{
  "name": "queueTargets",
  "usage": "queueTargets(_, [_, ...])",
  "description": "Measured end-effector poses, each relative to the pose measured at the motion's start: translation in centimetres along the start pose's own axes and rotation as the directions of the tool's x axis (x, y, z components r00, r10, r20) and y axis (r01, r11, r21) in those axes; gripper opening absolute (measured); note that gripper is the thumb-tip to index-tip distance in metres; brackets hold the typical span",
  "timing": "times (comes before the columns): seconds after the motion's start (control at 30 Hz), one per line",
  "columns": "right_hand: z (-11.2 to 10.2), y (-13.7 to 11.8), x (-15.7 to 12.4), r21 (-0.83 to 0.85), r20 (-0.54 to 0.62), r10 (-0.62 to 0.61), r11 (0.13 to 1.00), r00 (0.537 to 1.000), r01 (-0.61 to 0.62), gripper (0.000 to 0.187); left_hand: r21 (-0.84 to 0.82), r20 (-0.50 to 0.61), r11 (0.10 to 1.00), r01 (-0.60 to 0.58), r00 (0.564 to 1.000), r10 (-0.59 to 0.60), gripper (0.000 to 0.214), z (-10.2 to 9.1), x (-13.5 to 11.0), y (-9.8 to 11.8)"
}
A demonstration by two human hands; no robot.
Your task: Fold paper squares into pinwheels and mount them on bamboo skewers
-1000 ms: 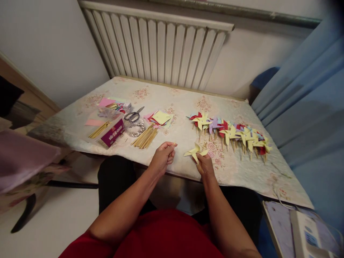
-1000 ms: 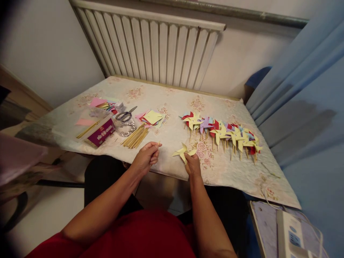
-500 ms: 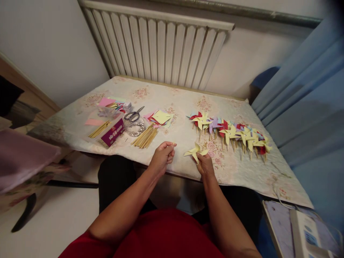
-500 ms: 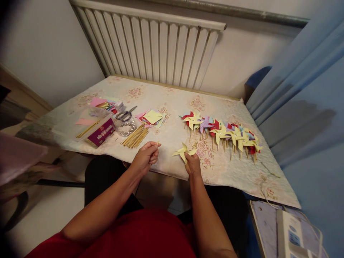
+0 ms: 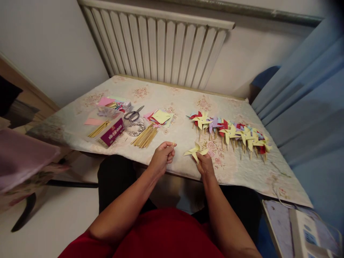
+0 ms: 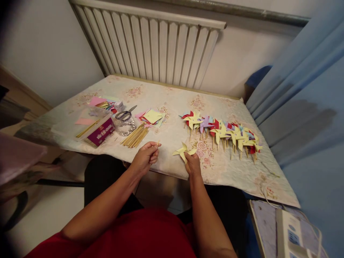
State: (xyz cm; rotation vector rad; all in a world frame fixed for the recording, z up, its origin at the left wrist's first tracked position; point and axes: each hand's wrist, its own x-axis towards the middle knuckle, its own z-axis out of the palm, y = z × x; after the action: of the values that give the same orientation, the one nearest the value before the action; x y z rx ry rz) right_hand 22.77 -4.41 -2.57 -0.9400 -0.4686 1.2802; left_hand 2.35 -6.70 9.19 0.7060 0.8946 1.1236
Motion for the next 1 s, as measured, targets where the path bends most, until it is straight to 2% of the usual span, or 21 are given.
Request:
queueTargets(0.43, [-0.1,0.1,0.1,-0.012,-0.002,0.009,1.000,1.000,-0.009,0.035,-0.013,0.025,1.000,-0.002,1.000,0.002,0.025,-0.1,0.0,0.0])
queueTargets(0.67, [0.9,-0.6,-0.5,-0.011,0.027,0.048,0.999,0.998,-0.048,0.039,0.018,0.026,0.999,-0.026,0.999,0.026,0.026,-0.1,-0.1,-0.1])
queueTargets(0.8, [2.7,-2.2,-2.3,-0.060,0.097,0.038,0.998,0.995,-0.032,0.034,0.054,0.009,0.997,-0.058,0.998,0.057,0.028,-0.2,-0.3,0.0])
queueTargets(0.9, [4.7,-4.2,-4.4,-0.175,0.207,-0.027,0.983,0.978,0.064,0.025,0.073,0.014,0.995,-0.064,0.998,0.064,0.028,-0.3,-0.5,0.2])
queueTargets(0.93, [5.5,-4.9,-5.1,-0.232,0.273,-0.057,0.965,0.960,0.123,0.021,0.078,0.017,0.995,-0.063,0.998,0.062,0.028,-0.2,-0.6,0.3])
queueTargets(1.0, [7.0,-6.4,-6.7,-0.319,0.434,-0.101,0.912,0.895,0.258,0.013,0.086,0.025,0.995,-0.059,0.998,0.057,0.027,-0.2,-1.0,0.6])
